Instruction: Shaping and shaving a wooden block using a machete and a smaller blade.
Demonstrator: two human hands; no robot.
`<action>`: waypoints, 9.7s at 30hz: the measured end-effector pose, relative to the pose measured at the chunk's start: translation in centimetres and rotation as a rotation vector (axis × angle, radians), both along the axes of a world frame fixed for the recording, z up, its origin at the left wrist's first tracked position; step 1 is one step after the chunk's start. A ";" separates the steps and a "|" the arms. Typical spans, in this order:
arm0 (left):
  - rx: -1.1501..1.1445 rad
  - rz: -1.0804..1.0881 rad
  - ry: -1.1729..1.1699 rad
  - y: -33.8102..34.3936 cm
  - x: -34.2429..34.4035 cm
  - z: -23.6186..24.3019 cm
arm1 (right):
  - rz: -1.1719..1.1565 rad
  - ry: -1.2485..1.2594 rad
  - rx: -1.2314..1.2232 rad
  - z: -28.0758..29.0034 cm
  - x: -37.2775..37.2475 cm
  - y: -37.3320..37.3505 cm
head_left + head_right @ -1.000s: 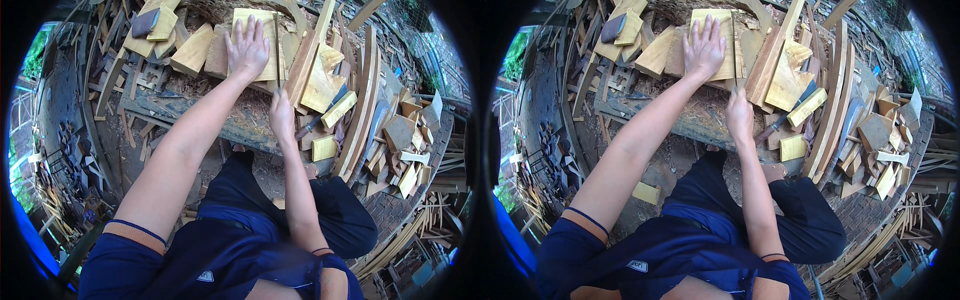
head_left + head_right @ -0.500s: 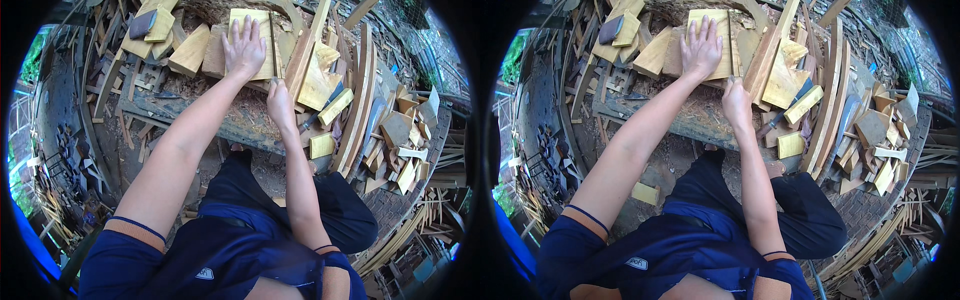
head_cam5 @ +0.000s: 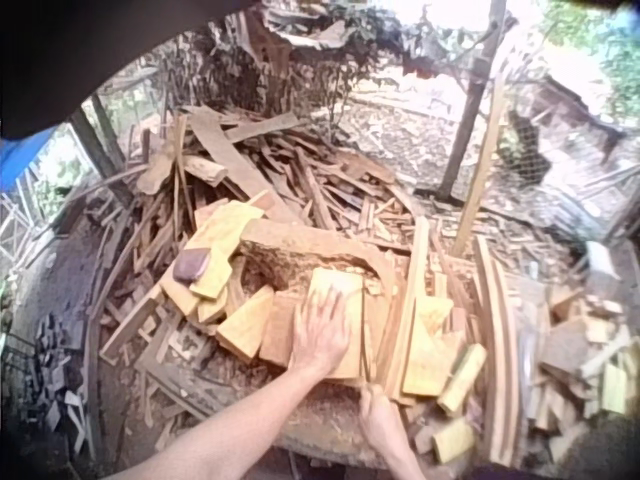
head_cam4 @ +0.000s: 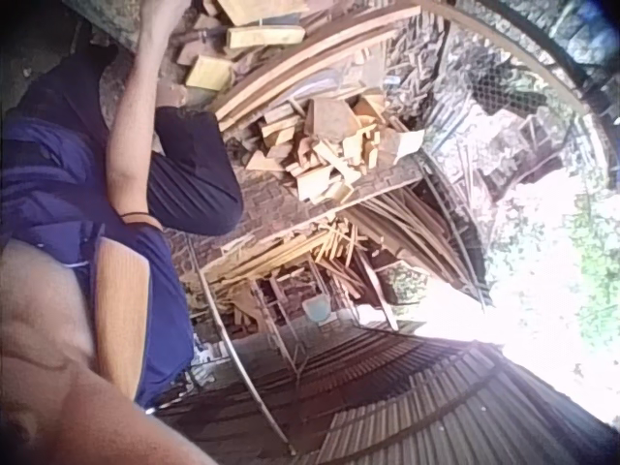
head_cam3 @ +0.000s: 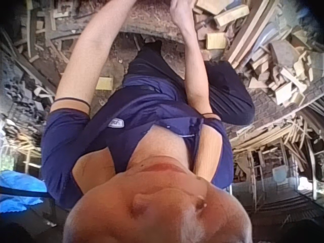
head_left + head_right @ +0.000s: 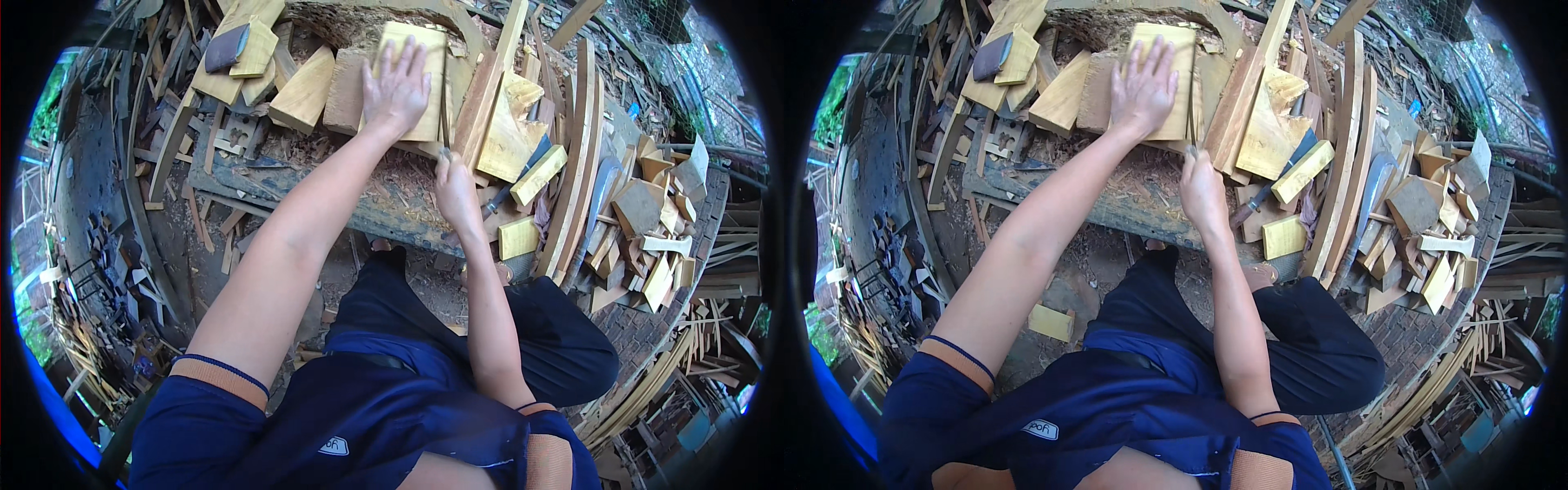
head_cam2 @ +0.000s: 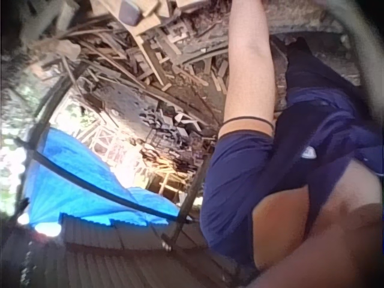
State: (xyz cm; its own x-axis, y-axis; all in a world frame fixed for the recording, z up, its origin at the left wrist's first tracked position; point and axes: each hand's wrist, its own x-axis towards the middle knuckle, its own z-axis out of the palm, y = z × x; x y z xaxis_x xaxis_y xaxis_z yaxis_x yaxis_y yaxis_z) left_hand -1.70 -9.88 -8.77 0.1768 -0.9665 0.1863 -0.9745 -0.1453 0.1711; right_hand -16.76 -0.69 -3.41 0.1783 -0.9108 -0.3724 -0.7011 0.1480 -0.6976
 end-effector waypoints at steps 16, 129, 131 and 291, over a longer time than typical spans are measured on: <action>-0.018 -0.064 -0.009 0.0 -0.2 0.2 | -0.150 -0.036 0.033 -1.0 2.2 0.1; 0.002 0.019 -0.047 -0.9 -0.8 -0.7 | -0.079 0.071 -0.261 -4.8 -0.8 1.5; 0.031 0.035 -0.078 -0.5 -0.3 -0.7 | -0.067 0.086 -0.249 -6.1 -2.2 5.9; -0.096 -0.043 0.027 -0.6 0.0 0.0 | -0.168 0.070 -0.137 -5.5 -1.5 7.2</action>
